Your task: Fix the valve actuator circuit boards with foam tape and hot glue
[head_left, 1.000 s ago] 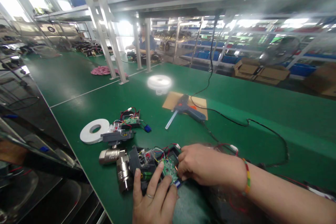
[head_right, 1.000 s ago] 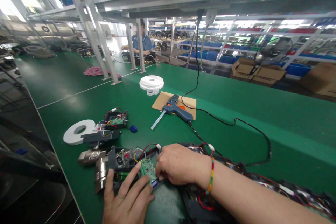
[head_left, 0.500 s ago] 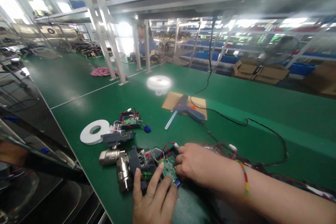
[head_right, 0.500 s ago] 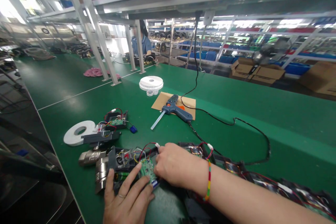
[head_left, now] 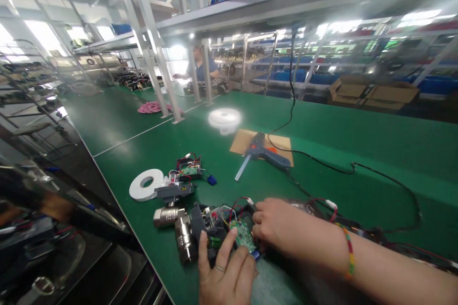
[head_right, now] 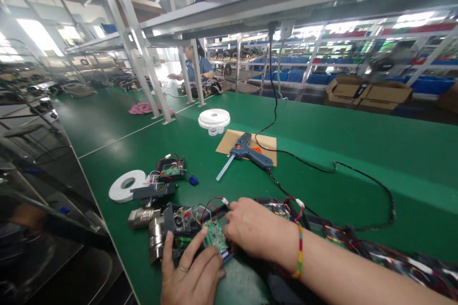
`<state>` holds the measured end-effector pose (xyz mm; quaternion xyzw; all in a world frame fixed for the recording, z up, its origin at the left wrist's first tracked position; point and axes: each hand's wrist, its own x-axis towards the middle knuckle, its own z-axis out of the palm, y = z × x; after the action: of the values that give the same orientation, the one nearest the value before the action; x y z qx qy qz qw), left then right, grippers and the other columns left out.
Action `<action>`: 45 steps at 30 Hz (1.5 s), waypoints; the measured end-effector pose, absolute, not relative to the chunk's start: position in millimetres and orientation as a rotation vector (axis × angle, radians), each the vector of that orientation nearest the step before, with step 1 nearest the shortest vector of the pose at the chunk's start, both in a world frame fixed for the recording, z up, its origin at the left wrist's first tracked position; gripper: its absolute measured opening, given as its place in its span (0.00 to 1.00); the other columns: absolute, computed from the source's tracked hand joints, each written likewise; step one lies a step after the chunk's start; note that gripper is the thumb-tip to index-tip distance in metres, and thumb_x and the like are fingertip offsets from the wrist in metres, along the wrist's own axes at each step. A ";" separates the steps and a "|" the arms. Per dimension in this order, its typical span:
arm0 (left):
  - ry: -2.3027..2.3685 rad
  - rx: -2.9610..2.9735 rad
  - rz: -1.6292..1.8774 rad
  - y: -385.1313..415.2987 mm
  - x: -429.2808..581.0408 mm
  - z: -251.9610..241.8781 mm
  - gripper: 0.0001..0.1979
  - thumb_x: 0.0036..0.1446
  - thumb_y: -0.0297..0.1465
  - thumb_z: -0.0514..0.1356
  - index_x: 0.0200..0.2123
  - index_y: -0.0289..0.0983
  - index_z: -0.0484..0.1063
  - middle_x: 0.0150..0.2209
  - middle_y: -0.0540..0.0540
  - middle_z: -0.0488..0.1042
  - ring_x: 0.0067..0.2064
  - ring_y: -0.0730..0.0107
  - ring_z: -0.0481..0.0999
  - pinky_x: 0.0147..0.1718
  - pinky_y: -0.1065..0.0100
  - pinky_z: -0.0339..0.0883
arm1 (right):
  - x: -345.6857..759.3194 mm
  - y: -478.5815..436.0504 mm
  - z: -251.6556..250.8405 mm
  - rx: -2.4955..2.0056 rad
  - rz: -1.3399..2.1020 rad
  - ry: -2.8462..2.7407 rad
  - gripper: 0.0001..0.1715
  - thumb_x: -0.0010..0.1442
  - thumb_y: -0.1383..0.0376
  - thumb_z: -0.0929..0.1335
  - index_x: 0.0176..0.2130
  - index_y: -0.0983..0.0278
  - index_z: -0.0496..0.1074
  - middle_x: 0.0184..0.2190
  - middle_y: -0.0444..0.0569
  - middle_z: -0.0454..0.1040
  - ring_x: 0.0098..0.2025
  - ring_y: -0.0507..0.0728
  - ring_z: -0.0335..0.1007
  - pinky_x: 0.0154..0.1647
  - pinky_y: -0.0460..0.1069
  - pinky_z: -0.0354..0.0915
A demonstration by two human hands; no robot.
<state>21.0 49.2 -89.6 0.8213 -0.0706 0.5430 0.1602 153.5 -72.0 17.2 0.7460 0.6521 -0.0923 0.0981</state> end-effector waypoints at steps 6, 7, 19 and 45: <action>-0.195 2.262 1.660 31.1 26.8 -86.0 0.20 0.69 0.33 0.51 0.26 0.39 0.74 0.25 0.53 0.78 0.42 0.65 0.81 0.69 0.37 0.39 | 143.4 -84.1 47.9 2.507 -0.431 1.838 0.09 0.60 0.66 0.69 0.29 0.63 0.77 0.28 0.49 0.77 0.31 0.57 0.70 0.30 0.51 0.54; -0.179 2.228 1.714 32.3 26.7 -83.1 0.21 0.69 0.34 0.50 0.25 0.40 0.74 0.25 0.54 0.78 0.41 0.66 0.80 0.69 0.37 0.41 | 142.9 -85.0 52.6 2.569 -0.441 1.831 0.09 0.60 0.66 0.69 0.28 0.63 0.76 0.28 0.48 0.77 0.31 0.56 0.70 0.31 0.51 0.55; 0.776 2.642 1.043 207.1 63.9 -33.6 0.40 0.57 0.52 0.60 0.64 0.32 0.60 0.54 0.26 0.66 0.52 0.37 0.73 0.42 0.42 0.72 | 209.6 -8.4 56.6 2.949 -0.100 1.652 0.15 0.69 0.66 0.62 0.41 0.67 0.78 0.39 0.54 0.80 0.41 0.59 0.75 0.41 0.51 0.67; -0.076 2.472 0.477 243.4 121.7 -23.2 0.40 0.38 0.26 0.56 0.60 0.44 0.68 0.61 0.43 0.67 0.67 0.50 0.58 0.67 0.46 0.51 | 222.3 28.3 3.2 2.379 0.178 1.921 0.15 0.65 0.64 0.69 0.50 0.66 0.68 0.45 0.57 0.74 0.41 0.63 0.71 0.31 0.52 0.62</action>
<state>121.7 243.4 -23.2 0.9342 -0.0286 0.1804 0.3065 222.3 28.3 3.2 0.7761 0.6267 0.0581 0.0394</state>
